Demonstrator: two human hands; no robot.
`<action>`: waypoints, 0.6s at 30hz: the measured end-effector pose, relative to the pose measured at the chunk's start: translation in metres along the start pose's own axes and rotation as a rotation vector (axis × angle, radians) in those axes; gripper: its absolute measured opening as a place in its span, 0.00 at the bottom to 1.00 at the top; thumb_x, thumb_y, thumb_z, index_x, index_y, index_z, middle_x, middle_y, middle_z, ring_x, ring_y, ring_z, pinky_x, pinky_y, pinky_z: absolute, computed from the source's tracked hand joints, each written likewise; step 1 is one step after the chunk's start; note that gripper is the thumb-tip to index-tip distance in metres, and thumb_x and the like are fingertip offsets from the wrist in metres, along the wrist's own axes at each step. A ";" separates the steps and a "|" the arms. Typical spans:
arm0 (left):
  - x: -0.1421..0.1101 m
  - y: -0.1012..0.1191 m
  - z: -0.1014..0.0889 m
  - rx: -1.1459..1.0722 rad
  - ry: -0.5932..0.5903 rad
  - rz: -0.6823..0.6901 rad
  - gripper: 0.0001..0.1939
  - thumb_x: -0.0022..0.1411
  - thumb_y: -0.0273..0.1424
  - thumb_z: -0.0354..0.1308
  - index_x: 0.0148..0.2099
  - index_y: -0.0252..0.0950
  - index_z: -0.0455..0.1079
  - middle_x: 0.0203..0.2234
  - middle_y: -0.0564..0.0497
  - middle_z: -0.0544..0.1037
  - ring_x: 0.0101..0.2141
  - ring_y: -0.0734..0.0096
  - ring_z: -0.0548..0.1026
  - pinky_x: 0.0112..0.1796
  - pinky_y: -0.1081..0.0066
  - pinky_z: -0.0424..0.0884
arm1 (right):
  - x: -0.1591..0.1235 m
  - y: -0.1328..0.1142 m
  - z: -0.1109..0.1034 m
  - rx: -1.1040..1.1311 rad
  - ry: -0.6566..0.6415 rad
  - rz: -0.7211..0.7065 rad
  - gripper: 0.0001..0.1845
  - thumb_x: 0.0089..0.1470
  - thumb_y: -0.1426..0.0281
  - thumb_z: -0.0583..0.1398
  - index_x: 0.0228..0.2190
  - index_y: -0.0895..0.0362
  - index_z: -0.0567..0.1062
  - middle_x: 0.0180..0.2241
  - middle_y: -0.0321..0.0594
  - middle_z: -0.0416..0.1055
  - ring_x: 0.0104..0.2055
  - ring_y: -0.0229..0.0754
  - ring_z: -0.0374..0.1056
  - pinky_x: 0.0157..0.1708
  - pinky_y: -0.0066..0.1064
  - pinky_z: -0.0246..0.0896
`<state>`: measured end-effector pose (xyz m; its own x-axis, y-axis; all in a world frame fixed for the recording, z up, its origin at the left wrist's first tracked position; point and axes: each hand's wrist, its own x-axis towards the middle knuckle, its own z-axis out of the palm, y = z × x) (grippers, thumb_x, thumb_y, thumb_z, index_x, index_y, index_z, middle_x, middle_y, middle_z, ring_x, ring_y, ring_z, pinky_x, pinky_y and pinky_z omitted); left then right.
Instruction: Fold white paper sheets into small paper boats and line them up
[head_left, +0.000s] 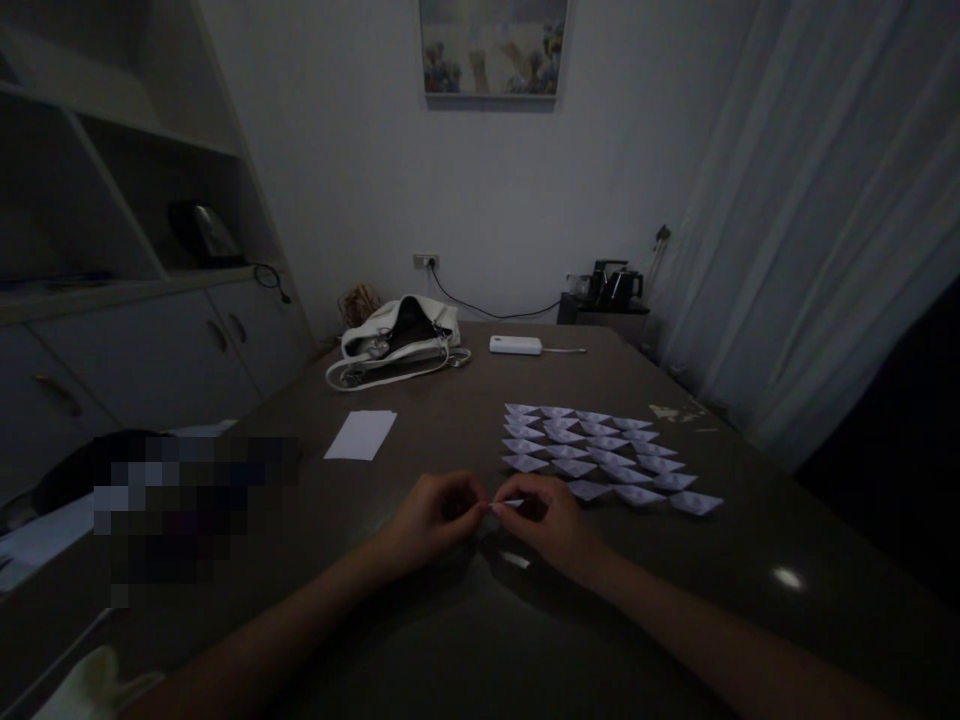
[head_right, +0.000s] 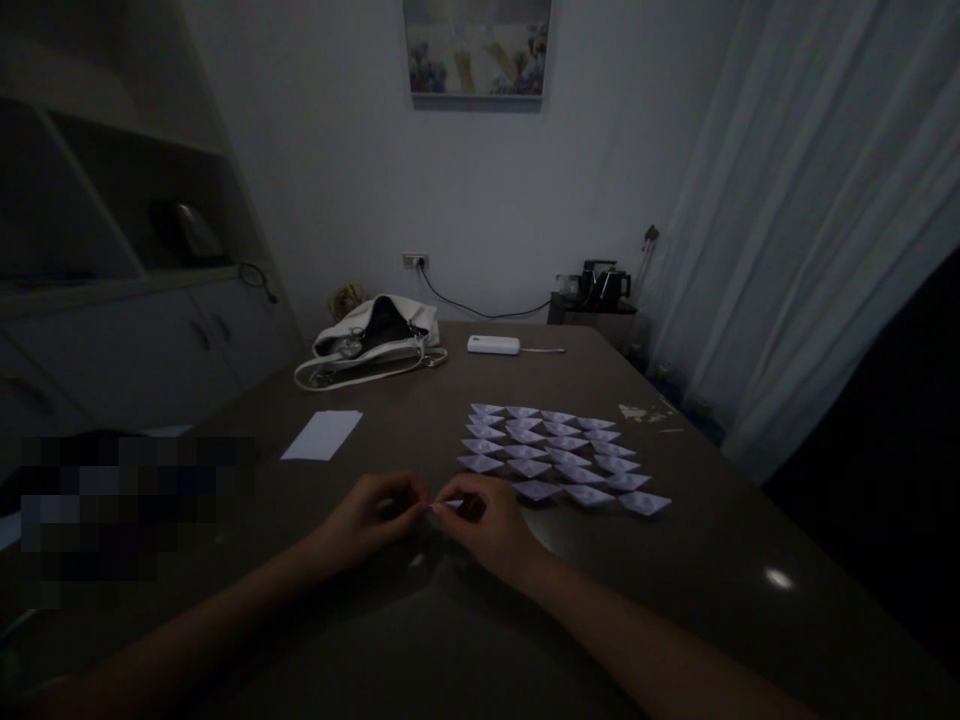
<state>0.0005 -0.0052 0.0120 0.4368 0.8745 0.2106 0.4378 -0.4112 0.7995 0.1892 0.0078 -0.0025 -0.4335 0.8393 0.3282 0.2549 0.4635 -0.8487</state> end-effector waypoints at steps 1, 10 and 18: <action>0.000 0.000 0.000 -0.005 -0.002 0.000 0.09 0.61 0.32 0.53 0.34 0.32 0.69 0.23 0.53 0.72 0.25 0.74 0.69 0.27 0.76 0.63 | 0.000 0.000 0.000 -0.011 0.002 -0.008 0.06 0.51 0.69 0.59 0.26 0.58 0.75 0.23 0.36 0.69 0.24 0.35 0.63 0.24 0.25 0.56; -0.001 -0.002 0.000 -0.010 0.032 0.013 0.07 0.60 0.31 0.54 0.32 0.32 0.68 0.22 0.53 0.72 0.25 0.74 0.68 0.27 0.76 0.64 | -0.001 0.000 0.000 -0.017 -0.009 0.007 0.06 0.52 0.68 0.60 0.29 0.58 0.74 0.23 0.35 0.68 0.24 0.35 0.61 0.23 0.25 0.54; 0.003 -0.003 -0.001 -0.001 0.134 0.024 0.07 0.58 0.30 0.54 0.30 0.32 0.67 0.21 0.55 0.69 0.24 0.75 0.67 0.26 0.77 0.62 | -0.002 0.003 0.001 -0.040 -0.033 0.069 0.11 0.53 0.64 0.60 0.26 0.60 0.73 0.20 0.34 0.64 0.23 0.35 0.60 0.22 0.25 0.52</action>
<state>-0.0006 -0.0012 0.0112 0.3380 0.8911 0.3029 0.4280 -0.4322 0.7938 0.1900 0.0076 -0.0056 -0.4415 0.8603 0.2550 0.3197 0.4163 -0.8512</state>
